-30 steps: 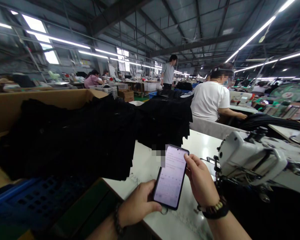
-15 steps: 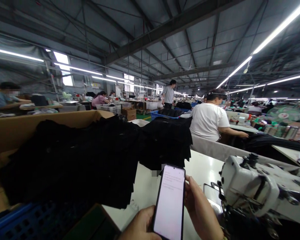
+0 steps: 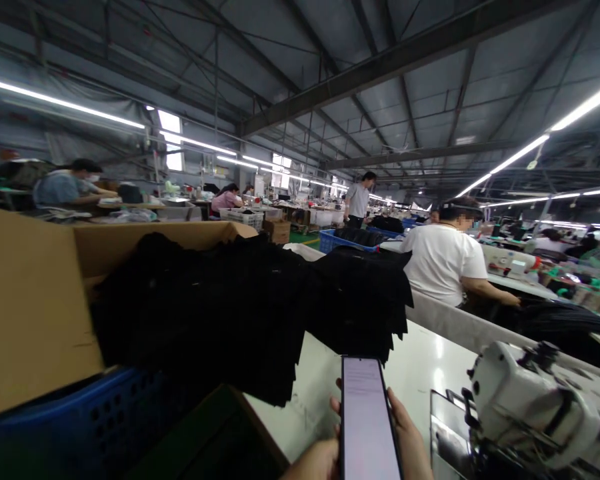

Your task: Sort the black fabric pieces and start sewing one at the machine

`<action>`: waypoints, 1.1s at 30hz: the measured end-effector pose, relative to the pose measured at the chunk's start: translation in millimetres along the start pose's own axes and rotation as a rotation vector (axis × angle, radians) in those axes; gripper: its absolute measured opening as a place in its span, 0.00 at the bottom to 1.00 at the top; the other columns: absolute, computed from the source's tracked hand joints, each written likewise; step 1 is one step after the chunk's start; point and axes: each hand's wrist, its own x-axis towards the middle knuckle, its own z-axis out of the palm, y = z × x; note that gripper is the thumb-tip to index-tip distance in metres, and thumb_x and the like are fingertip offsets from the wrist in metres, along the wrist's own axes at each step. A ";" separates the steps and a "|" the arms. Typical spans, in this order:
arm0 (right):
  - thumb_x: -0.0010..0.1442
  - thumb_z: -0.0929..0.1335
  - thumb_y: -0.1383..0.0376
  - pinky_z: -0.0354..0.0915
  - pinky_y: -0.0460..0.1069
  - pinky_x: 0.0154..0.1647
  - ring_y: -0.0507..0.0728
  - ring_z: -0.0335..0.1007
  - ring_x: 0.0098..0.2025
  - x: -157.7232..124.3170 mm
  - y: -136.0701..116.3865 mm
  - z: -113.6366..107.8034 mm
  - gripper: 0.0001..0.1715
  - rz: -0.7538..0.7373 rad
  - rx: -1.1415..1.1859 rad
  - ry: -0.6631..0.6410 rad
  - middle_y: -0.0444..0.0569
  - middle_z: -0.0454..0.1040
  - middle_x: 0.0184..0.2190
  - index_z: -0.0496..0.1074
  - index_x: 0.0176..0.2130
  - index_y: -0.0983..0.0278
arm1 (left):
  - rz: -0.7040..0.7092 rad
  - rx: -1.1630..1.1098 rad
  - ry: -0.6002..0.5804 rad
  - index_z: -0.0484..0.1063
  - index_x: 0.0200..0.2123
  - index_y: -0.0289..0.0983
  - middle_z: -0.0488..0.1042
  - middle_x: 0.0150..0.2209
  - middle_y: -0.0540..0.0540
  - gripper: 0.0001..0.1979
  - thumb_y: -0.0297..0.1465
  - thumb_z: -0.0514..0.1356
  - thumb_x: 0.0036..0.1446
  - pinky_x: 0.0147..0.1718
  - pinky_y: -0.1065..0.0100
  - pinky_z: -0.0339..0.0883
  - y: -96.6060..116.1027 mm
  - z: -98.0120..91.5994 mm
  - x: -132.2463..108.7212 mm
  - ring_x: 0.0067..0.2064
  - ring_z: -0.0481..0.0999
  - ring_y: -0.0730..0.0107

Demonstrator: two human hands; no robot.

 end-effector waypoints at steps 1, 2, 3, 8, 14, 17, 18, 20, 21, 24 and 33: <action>0.47 0.65 0.47 0.64 0.54 0.38 0.62 0.72 0.34 -1.4 -1.0 -1.9 0.34 0.022 -0.009 0.016 0.58 0.73 0.41 0.70 0.45 0.68 | 0.051 -0.008 -0.015 0.69 0.45 0.35 0.72 0.38 0.41 0.30 0.43 0.67 0.39 0.50 0.56 0.56 -3.2 -0.3 -5.4 0.46 0.70 0.55; 0.48 0.65 0.49 0.64 0.55 0.38 0.62 0.71 0.35 -2.6 -2.3 -4.0 0.32 0.039 -0.021 0.035 0.58 0.73 0.42 0.71 0.44 0.69 | 0.091 0.007 0.000 0.67 0.46 0.35 0.71 0.40 0.41 0.32 0.42 0.68 0.38 0.49 0.57 0.58 -7.2 -2.1 -12.0 0.46 0.69 0.55; 0.49 0.65 0.50 0.64 0.55 0.39 0.62 0.71 0.36 -3.6 -3.8 -6.2 0.30 0.054 -0.036 0.053 0.58 0.72 0.43 0.72 0.43 0.69 | 0.118 0.043 0.050 0.66 0.47 0.36 0.70 0.43 0.41 0.33 0.42 0.68 0.37 0.48 0.58 0.59 -11.5 -5.3 -19.7 0.47 0.69 0.56; 0.44 0.67 0.54 0.62 0.56 0.43 0.65 0.71 0.39 -3.8 -10.9 -15.0 0.27 0.143 -0.113 0.114 0.57 0.72 0.44 0.74 0.40 0.69 | 0.094 0.155 0.395 0.61 0.50 0.35 0.69 0.38 0.43 0.34 0.42 0.66 0.41 0.37 0.66 0.62 -26.0 -39.3 -59.8 0.36 0.71 0.65; 0.47 0.67 0.53 0.63 0.56 0.43 0.64 0.72 0.36 4.2 -10.1 3.1 0.23 0.174 -0.185 0.238 0.58 0.75 0.36 0.75 0.34 0.70 | 0.200 0.091 0.608 0.60 0.49 0.31 0.69 0.31 0.47 0.30 0.38 0.62 0.45 0.37 0.66 0.62 -15.5 -79.8 -75.8 0.33 0.69 0.68; 0.48 0.67 0.54 0.63 0.56 0.42 0.63 0.73 0.35 14.1 -3.9 16.5 0.22 0.154 -0.181 0.261 0.57 0.76 0.34 0.75 0.34 0.70 | 0.222 0.036 0.644 0.59 0.50 0.32 0.70 0.32 0.46 0.30 0.37 0.62 0.44 0.38 0.65 0.63 -13.4 -88.0 -82.3 0.36 0.70 0.66; 0.48 0.68 0.54 0.63 0.56 0.42 0.63 0.72 0.35 18.0 -1.5 19.9 0.21 0.136 -0.176 0.259 0.57 0.76 0.34 0.75 0.34 0.70 | 0.247 0.005 0.668 0.59 0.50 0.33 0.70 0.33 0.45 0.29 0.36 0.62 0.45 0.39 0.64 0.63 -12.9 -89.9 -86.0 0.38 0.71 0.65; 0.46 0.69 0.54 0.63 0.57 0.41 0.64 0.72 0.35 26.2 3.4 24.8 0.20 0.110 -0.161 0.249 0.56 0.76 0.34 0.75 0.33 0.69 | 0.319 -0.062 0.761 0.58 0.49 0.35 0.70 0.39 0.43 0.28 0.35 0.61 0.46 0.41 0.63 0.64 -11.1 -94.1 -95.1 0.43 0.70 0.62; 0.45 0.69 0.55 0.63 0.58 0.41 0.64 0.72 0.34 30.5 5.8 26.4 0.20 0.108 -0.153 0.246 0.56 0.76 0.33 0.75 0.33 0.68 | 0.356 -0.095 0.826 0.59 0.49 0.35 0.68 0.43 0.41 0.26 0.35 0.61 0.46 0.41 0.63 0.64 -10.0 -96.9 -99.9 0.45 0.69 0.61; 0.41 0.71 0.57 0.63 0.59 0.41 0.64 0.72 0.34 45.1 12.4 28.2 0.20 0.105 -0.126 0.273 0.56 0.76 0.32 0.75 0.32 0.69 | 0.407 -0.199 1.013 0.61 0.47 0.36 0.62 0.51 0.38 0.26 0.35 0.61 0.44 0.42 0.61 0.66 -8.1 -108.8 -112.1 0.48 0.68 0.57; 0.45 0.69 0.55 0.63 0.58 0.44 0.64 0.70 0.42 97.3 13.9 22.5 0.21 0.083 -0.232 0.339 0.56 0.75 0.34 0.72 0.34 0.69 | 0.454 -0.662 0.989 0.61 0.48 0.30 0.68 0.47 0.35 0.24 0.22 0.59 0.45 0.51 0.57 0.61 -2.6 -130.7 -117.3 0.50 0.68 0.55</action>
